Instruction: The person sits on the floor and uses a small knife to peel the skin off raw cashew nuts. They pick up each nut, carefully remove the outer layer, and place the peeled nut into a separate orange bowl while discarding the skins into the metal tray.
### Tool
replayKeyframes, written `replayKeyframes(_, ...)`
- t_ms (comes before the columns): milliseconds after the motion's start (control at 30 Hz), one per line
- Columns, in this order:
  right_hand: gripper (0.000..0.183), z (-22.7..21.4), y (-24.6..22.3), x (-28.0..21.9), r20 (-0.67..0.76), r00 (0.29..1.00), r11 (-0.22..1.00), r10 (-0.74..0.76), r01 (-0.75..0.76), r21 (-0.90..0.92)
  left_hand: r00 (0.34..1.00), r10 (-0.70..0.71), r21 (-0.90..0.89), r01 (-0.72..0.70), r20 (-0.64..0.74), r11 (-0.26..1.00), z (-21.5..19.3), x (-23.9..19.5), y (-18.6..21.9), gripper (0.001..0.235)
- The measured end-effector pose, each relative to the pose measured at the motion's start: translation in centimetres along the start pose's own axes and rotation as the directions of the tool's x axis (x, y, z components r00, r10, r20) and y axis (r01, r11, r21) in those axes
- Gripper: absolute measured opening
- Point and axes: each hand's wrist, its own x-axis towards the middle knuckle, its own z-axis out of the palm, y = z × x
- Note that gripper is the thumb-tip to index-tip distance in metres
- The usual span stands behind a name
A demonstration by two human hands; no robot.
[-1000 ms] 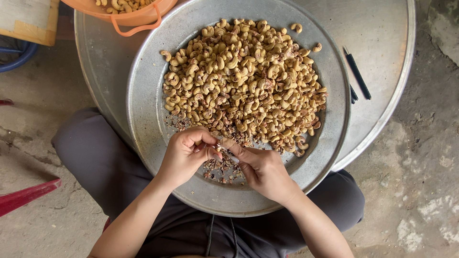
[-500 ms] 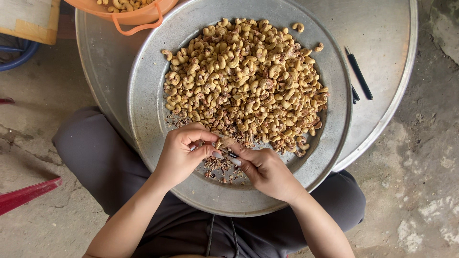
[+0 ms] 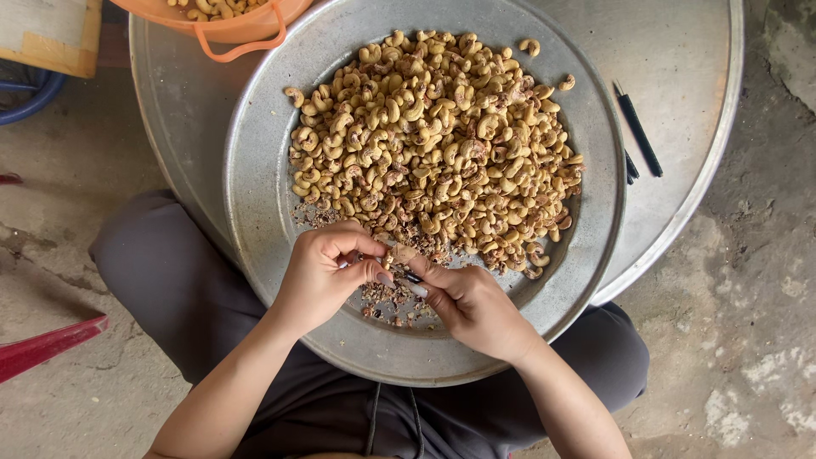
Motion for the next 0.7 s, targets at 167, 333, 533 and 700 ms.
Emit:
replayKeyframes(167, 0.056, 0.1, -1.6, 0.0, -0.042, 0.983, 0.767, -0.176, 0.111, -0.632, 0.997, -0.068, -0.011, 0.068, 0.029, 0.998, 0.0, 0.2, 0.8, 0.011)
replayKeyframes(333, 0.053, 0.0, -0.8, -0.1, -0.075, 0.989, 0.847, -0.126, 0.068, -0.527, 0.997, -0.068, -0.001, 0.068, 0.038, 0.998, 0.3, 0.1, 0.1, 0.014)
replayKeyframes(533, 0.048, -0.3, -0.9, 0.1, -0.024, 0.999, 0.976, -0.023, 0.018, -0.217, 0.997, -0.066, 0.029, 0.065, 0.033, 0.997, 0.0, 0.1, 0.0, 0.014)
replayKeyframes(700, 0.043, 0.3, -2.3, 0.5, -0.072, 0.994, 0.902, -0.086, 0.047, -0.430, 0.998, -0.058, 0.066, 0.057, 0.015, 0.996, 0.0, 0.1, 0.1, 0.017)
